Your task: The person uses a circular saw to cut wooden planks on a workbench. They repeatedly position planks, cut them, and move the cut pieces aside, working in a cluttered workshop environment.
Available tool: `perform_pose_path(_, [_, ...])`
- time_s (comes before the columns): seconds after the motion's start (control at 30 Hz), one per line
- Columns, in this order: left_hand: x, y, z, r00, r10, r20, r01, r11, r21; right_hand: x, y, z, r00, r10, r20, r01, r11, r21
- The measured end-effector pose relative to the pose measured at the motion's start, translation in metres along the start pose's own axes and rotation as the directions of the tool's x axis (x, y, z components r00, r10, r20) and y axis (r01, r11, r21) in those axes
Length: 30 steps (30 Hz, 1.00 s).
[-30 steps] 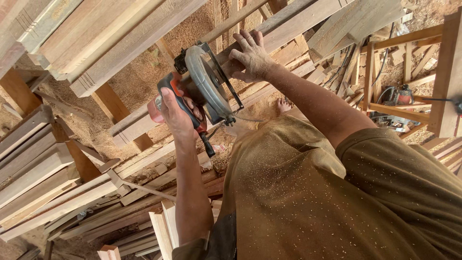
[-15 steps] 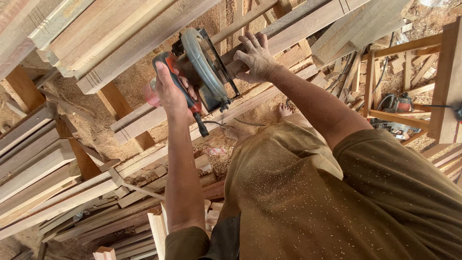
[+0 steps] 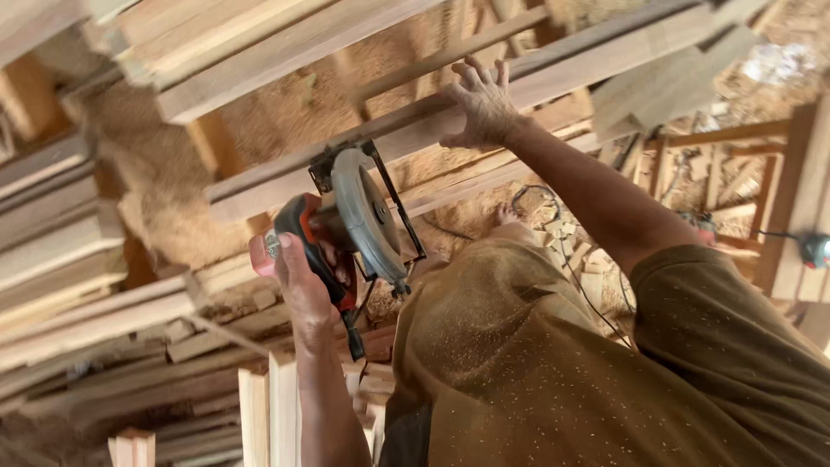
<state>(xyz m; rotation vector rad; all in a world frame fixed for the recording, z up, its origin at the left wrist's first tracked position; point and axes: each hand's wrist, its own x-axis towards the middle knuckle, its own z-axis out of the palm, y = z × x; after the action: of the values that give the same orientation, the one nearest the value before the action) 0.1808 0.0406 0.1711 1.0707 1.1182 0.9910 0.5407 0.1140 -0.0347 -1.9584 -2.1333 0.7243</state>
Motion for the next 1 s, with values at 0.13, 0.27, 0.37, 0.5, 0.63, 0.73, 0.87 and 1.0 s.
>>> perform_pose_path(0.13, [-0.026, 0.01, -0.061, 0.977, -0.01, -0.214, 0.03, 0.996, 0.089, 0.06, -0.096, 0.019, 0.984, -0.067, 0.166, 0.077, 0.995, -0.057])
perform_pose_path(0.27, [-0.036, 0.01, -0.126, 0.966, -0.046, -0.253, 0.062, 0.996, 0.058, 0.108, -0.181, 0.061, 0.958, -0.114, 0.264, 0.156, 0.977, -0.143])
perform_pose_path(0.37, [-0.041, 0.012, -0.165, 0.956, -0.096, -0.278, 0.112, 0.993, 0.044, 0.123, -0.203, 0.083, 0.942, -0.074, 0.329, 0.19, 0.922, -0.337])
perform_pose_path(0.5, [-0.035, 0.013, -0.2, 0.96, -0.108, -0.26, 0.131, 0.989, 0.072, 0.11, -0.178, 0.085, 0.923, -0.097, 0.373, 0.213, 0.935, -0.284])
perform_pose_path(0.63, [-0.028, 0.004, -0.221, 0.98, -0.091, -0.175, 0.104, 0.992, 0.066, 0.073, -0.142, 0.07, 0.937, -0.096, 0.335, 0.204, 0.931, -0.303])
perform_pose_path(0.73, [-0.024, -0.01, -0.225, 0.985, -0.097, -0.141, 0.104, 0.994, 0.045, 0.053, -0.141, 0.066, 0.952, -0.08, 0.296, 0.177, 0.931, -0.32])
perform_pose_path(0.87, [-0.014, -0.031, -0.219, 0.987, -0.113, -0.115, 0.123, 0.99, 0.075, 0.056, -0.189, 0.101, 0.968, -0.203, 0.15, 0.233, 0.947, -0.22])
perform_pose_path(1.0, [-0.012, -0.042, -0.213, 0.985, -0.152, -0.081, 0.154, 0.988, 0.013, 0.069, -0.234, 0.152, 0.969, -0.244, 0.04, 0.246, 0.969, -0.034])
